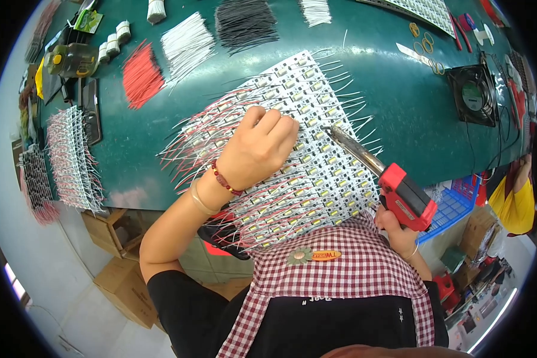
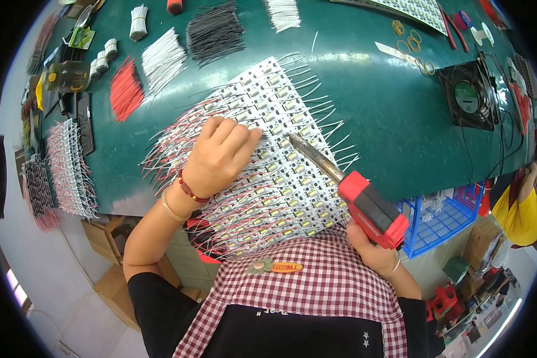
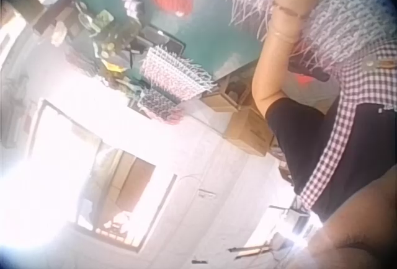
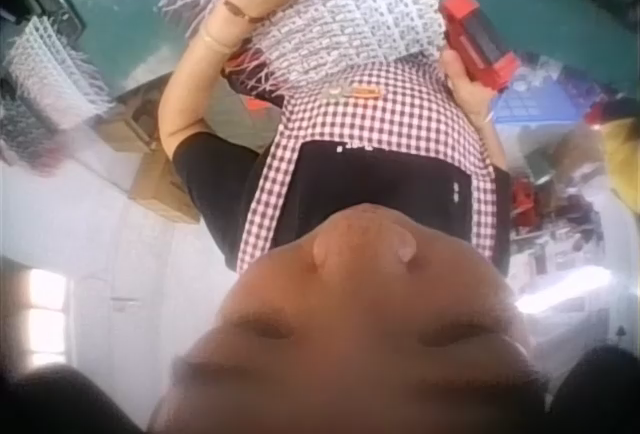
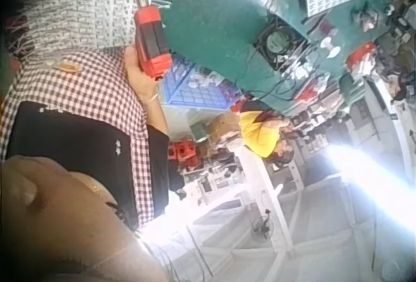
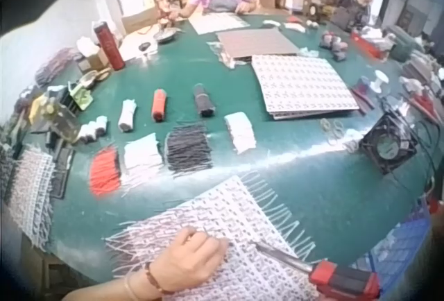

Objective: The person assembles wires onto an LED panel by soldering them to circuit components with a soldering iron.

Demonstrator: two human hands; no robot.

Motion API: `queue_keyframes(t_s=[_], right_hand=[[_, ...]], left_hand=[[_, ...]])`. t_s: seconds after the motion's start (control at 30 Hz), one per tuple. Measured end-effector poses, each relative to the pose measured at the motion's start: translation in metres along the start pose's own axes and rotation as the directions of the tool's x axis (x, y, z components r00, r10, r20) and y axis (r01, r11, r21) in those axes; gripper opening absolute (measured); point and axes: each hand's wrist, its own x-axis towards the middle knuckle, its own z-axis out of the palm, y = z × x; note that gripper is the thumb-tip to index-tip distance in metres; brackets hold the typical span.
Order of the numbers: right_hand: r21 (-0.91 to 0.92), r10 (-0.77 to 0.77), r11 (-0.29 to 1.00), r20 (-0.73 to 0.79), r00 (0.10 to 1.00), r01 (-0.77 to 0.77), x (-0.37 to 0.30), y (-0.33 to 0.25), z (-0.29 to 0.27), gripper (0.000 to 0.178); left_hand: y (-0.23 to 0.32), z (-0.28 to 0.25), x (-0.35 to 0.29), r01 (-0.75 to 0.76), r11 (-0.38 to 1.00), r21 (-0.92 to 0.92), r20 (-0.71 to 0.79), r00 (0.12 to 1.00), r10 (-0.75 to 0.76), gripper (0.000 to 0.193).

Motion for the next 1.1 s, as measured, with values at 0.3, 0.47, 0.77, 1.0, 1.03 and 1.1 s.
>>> queue_keyframes(t_s=[0.3, 0.47, 0.77, 1.0, 1.03, 1.1], right_hand=[[0.081, 0.164, 0.983, 0.033, 0.986, -0.166, -0.005, 0.007, 0.006, 0.028], [0.047, 0.078, 0.996, 0.047, 0.996, -0.080, -0.002, 0.008, 0.010, 0.029], [-0.069, -0.022, 0.997, 0.049, 0.999, 0.025, 0.003, 0.002, 0.011, 0.013], [-0.029, -0.007, 1.000, 0.029, 1.000, 0.008, 0.005, 0.001, 0.013, 0.006], [-0.028, -0.008, 1.000, 0.029, 1.000, 0.009, 0.005, 0.002, 0.012, 0.006], [-0.062, -0.053, 0.997, 0.030, 0.998, 0.055, 0.006, 0.004, 0.011, 0.007]], left_hand=[[0.019, 0.003, -0.004, 0.033, 0.993, -0.112, -0.022, 0.999, -0.035, 0.033], [0.020, 0.003, -0.003, 0.040, 0.994, -0.101, -0.003, 0.999, -0.040, 0.033], [0.020, 0.004, -0.002, 0.001, 0.999, -0.050, -0.018, 1.000, -0.001, 0.024], [0.021, 0.005, -0.001, 0.000, 0.998, -0.065, -0.050, 0.999, -0.003, 0.023], [0.022, 0.004, -0.001, 0.000, 0.998, -0.064, -0.050, 0.999, -0.003, 0.023], [0.023, 0.004, -0.001, 0.039, 0.994, -0.102, -0.028, 0.999, -0.042, 0.027]])
